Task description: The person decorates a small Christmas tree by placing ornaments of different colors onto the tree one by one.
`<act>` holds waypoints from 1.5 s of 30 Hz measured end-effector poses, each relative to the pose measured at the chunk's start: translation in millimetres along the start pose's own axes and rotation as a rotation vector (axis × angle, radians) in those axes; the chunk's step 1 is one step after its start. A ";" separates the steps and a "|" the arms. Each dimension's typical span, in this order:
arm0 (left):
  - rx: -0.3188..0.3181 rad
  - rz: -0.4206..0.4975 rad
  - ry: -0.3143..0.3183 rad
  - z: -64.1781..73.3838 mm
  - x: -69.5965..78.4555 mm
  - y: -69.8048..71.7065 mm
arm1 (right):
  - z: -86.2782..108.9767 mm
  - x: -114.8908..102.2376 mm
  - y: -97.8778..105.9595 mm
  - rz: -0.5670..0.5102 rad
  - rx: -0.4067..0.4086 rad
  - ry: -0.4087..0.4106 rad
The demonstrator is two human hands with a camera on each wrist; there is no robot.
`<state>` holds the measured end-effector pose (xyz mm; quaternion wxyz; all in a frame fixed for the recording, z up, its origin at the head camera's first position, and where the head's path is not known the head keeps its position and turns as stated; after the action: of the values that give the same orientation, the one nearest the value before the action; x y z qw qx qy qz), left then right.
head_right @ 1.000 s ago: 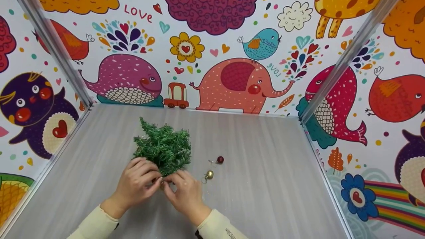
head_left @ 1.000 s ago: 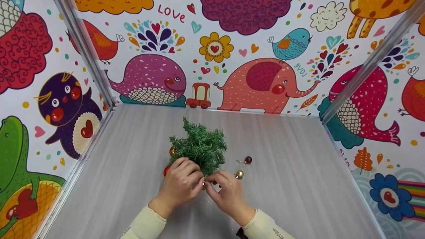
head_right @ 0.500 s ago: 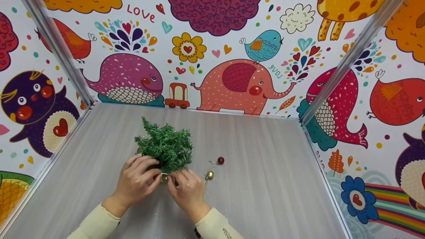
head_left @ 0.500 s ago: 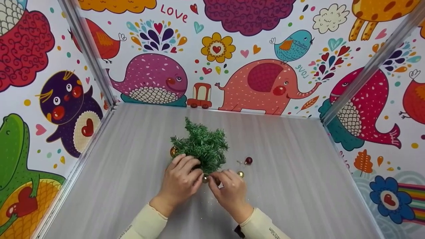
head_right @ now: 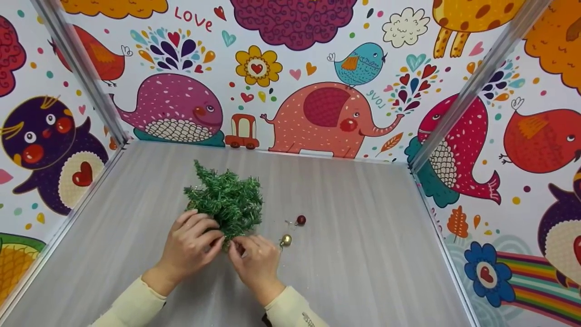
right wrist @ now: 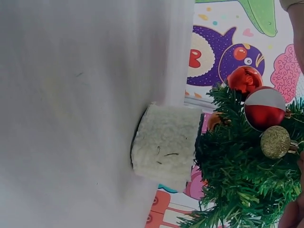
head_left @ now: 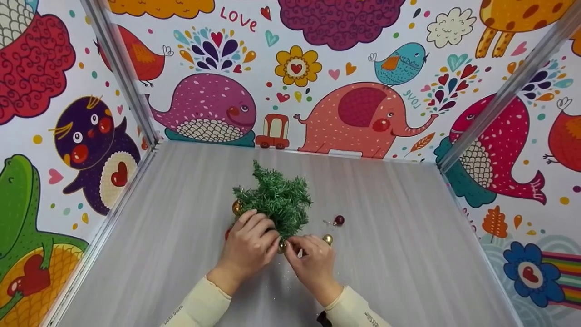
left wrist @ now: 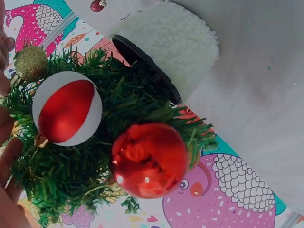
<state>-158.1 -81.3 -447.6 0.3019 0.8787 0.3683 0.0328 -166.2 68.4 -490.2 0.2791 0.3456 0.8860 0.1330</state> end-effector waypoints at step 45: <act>0.044 0.030 0.069 7.7 -7.5 3.0 | 9.8 44.1 19.7 0.051 -0.189 -0.031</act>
<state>-159.5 -91.8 -451.0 0.2691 0.8890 0.3658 0.0596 -176.6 113.4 -507.4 0.3206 0.3423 0.8560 0.2176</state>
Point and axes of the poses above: each hand's wrist, its own z-axis away from the middle knuckle, its own y-axis out of the back of the hand, x = y × z, the point moved 7 cm from there along -z, towards the middle knuckle, and after that the axes turned 8 degrees about -y, right-handed, at the moved point
